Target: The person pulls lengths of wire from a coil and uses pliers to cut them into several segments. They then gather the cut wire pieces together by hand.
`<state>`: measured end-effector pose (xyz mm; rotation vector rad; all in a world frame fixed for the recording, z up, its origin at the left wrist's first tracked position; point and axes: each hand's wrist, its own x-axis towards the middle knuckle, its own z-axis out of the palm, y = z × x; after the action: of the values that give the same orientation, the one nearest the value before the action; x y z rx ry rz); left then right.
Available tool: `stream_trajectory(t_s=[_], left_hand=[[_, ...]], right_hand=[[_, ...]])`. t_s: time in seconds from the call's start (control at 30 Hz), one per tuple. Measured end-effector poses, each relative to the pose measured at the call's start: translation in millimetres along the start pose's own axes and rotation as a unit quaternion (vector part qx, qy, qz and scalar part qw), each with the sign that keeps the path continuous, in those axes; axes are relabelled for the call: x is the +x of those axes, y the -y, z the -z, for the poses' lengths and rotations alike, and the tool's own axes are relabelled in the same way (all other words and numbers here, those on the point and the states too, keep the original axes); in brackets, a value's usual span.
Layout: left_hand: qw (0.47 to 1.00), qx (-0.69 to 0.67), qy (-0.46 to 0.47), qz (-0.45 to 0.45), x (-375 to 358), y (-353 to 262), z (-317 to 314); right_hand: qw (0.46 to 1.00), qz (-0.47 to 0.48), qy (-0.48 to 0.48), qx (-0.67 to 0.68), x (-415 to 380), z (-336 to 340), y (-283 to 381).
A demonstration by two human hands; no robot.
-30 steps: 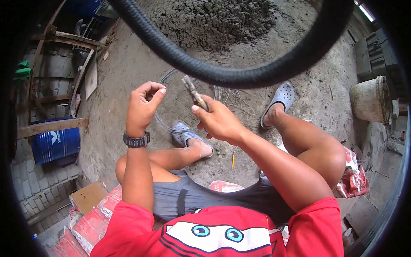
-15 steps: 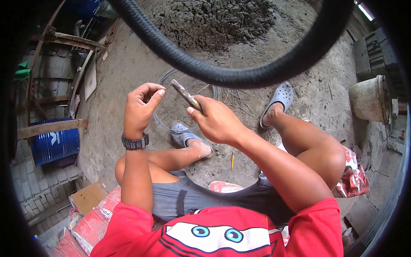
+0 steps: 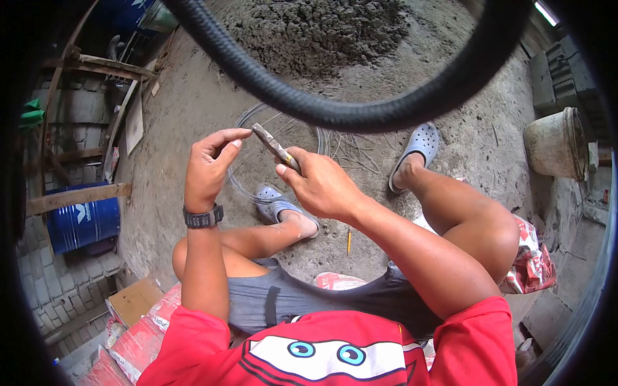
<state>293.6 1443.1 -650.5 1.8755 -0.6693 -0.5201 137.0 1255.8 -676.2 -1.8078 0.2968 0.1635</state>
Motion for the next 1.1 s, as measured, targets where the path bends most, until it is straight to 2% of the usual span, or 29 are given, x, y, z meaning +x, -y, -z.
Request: stream_trajectory(t_s=[0.07,0.13,0.17,0.2,0.23,0.27,0.3,0.37,0.4,0.5,0.57,0.63,0.67,0.7,0.77,0.83,0.9,0.97,1.03,1.1], left_hand=[[1.000,-0.011,-0.003,0.005,-1,0,1],[1.000,-0.023,-0.007,0.009,-1,-3,1],[0.997,-0.075,-0.002,0.020,-2,-7,1],[0.992,-0.126,0.001,0.030,-3,-9,0],[0.992,-0.126,-0.002,0.031,-4,-9,-1],[0.982,-0.181,0.013,0.050,-6,-7,-3],[0.969,-0.235,0.028,0.068,-7,-6,-4],[0.961,-0.263,0.046,0.072,-9,0,-6],[0.951,-0.292,0.068,0.077,-10,1,-7],[0.949,-0.299,0.081,0.060,-11,1,-4],[0.955,-0.283,0.065,0.052,-11,0,-3],[0.962,-0.267,0.046,0.042,-11,-4,-2],[0.972,-0.233,0.011,0.024,-13,-7,-3],[0.980,-0.199,-0.023,0.006,-14,-10,-3],[0.984,-0.173,-0.036,-0.016,-18,-21,-4],[0.987,-0.149,-0.048,-0.039,-18,-25,-5],[0.990,-0.101,-0.071,-0.066,-18,-24,2],[0.989,-0.106,-0.080,-0.067,-18,-23,8],[0.987,-0.113,-0.086,-0.071,-16,-22,12],[0.982,-0.075,-0.135,-0.108,-14,-19,14]], right_hand=[[1.000,-0.011,0.004,0.020,2,0,-3],[0.990,-0.037,0.051,0.123,6,2,-10],[0.991,-0.037,0.051,0.121,5,4,-12],[0.962,-0.061,0.101,0.248,2,8,-7],[0.913,-0.085,0.150,0.369,0,10,-5],[0.851,-0.109,0.204,0.472,-1,8,-9],[0.851,-0.109,0.208,0.470,-4,7,-9],[0.788,-0.123,0.253,0.548,-10,6,-8],[0.774,-0.121,0.273,0.558,-9,4,-12],[0.784,-0.124,0.293,0.534,-8,10,-17],[0.770,-0.098,0.329,0.537,-1,15,-17],[0.892,-0.073,0.222,0.387,1,22,10],[0.933,-0.059,0.181,0.305,2,24,20],[0.933,-0.059,0.182,0.305,4,25,19],[0.980,0.004,0.125,0.152,7,28,16],[0.979,0.007,0.123,0.163,4,38,23],[0.968,-0.008,0.079,0.240,1,49,27],[0.950,0.038,0.025,0.308,3,58,22],[0.937,0.009,-0.031,0.347,4,70,30],[0.928,-0.001,-0.045,0.370,5,75,31]])
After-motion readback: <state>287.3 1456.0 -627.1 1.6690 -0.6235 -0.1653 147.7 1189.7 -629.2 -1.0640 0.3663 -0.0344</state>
